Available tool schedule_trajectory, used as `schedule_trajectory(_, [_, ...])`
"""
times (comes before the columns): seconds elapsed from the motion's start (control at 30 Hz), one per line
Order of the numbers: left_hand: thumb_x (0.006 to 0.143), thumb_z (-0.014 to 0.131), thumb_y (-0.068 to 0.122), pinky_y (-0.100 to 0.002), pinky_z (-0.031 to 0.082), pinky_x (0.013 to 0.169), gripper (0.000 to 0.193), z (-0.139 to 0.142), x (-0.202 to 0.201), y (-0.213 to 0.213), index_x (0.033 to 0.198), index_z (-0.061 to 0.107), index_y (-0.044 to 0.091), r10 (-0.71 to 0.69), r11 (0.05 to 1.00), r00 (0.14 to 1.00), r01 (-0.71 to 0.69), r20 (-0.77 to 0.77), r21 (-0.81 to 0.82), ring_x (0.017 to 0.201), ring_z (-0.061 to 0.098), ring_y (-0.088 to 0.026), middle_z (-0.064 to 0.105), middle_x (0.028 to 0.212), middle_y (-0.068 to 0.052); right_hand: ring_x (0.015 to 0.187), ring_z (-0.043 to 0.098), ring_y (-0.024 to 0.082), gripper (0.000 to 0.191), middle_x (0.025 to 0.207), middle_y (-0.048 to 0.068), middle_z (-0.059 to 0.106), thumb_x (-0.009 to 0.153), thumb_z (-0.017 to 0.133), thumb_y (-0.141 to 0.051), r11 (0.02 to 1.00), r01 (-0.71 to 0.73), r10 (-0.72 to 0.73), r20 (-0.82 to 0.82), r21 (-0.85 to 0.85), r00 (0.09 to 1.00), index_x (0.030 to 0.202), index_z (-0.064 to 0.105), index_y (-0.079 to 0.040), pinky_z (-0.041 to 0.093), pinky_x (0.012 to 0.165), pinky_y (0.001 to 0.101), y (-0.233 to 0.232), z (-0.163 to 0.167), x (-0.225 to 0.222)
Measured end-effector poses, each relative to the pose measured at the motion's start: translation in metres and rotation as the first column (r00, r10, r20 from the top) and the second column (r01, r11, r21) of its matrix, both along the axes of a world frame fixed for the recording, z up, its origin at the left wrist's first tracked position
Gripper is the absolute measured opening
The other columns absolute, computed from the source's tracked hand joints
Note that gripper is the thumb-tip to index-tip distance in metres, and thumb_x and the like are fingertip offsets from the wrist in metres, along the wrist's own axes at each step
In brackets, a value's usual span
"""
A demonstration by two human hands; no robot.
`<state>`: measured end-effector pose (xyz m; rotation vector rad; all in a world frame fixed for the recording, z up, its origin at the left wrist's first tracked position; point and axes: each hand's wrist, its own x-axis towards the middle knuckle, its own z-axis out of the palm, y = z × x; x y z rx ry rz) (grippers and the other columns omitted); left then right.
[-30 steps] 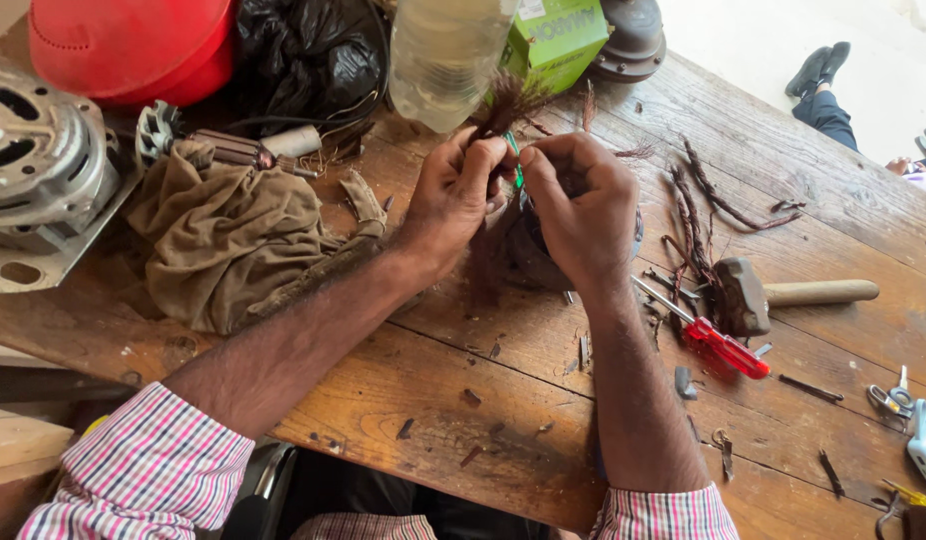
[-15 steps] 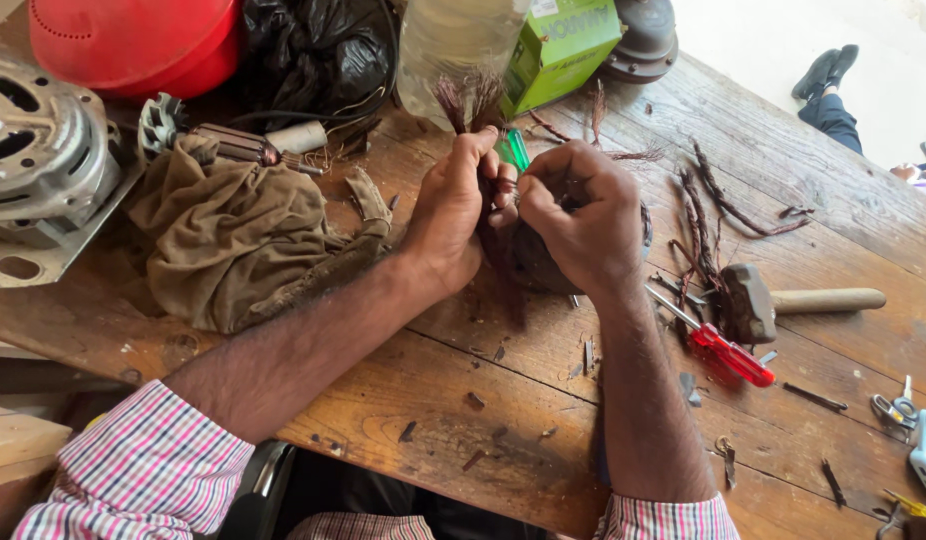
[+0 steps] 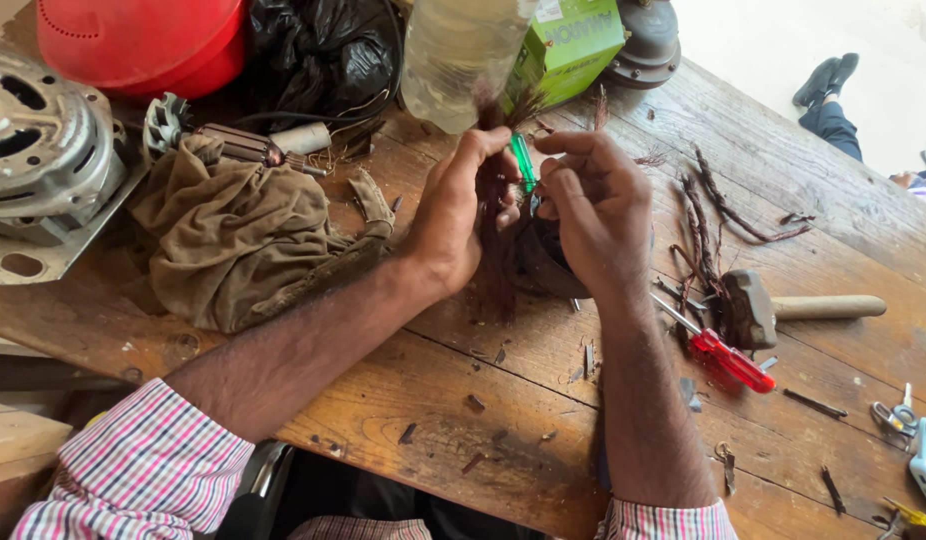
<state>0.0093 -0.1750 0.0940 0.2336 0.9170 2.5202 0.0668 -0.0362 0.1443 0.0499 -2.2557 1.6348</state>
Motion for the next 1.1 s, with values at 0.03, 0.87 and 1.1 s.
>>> schedule_trajectory(0.03, [0.101,0.061,0.034,-0.026,0.045,0.058,0.027,0.0002,-0.0007,-0.0009,0.090,0.059,0.010,-0.002,1.000,1.000,0.002,0.008,0.005,0.069,0.054,-0.009,0.058,0.082,0.000,0.077,0.063,0.003,0.018,0.090,-0.001,0.067,0.103,0.058,-0.001,1.000,-0.003,0.003,-0.002,0.007,1.000,0.117,0.069,0.000,0.055,0.068,0.0198,0.0011,-0.0013,-0.0004])
schedule_trajectory(0.87, [0.092,0.076,0.023,-0.024,0.046,0.057,0.013,0.0088,0.0048,0.0000,0.093,0.068,0.013,-0.043,0.998,0.990,0.036,0.133,0.053,0.067,0.055,-0.004,0.059,0.079,0.007,0.073,0.062,0.004,0.013,0.091,0.000,0.070,0.101,0.072,-0.011,0.999,0.035,-0.034,-0.031,0.012,0.999,0.108,0.068,-0.001,0.051,0.064,0.0194,-0.0003,0.0004,-0.0006])
schedule_trajectory(1.1, [0.095,0.073,0.027,-0.022,0.041,0.056,0.016,0.0095,0.0054,0.0002,0.096,0.069,0.012,-0.067,0.995,0.985,0.054,0.159,0.086,0.066,0.052,-0.004,0.058,0.079,0.006,0.081,0.066,0.004,0.003,0.098,0.006,0.074,0.098,0.067,0.001,0.999,0.040,-0.038,-0.140,0.011,0.989,0.101,0.066,0.001,0.054,0.071,0.0194,0.0069,-0.0055,-0.0001])
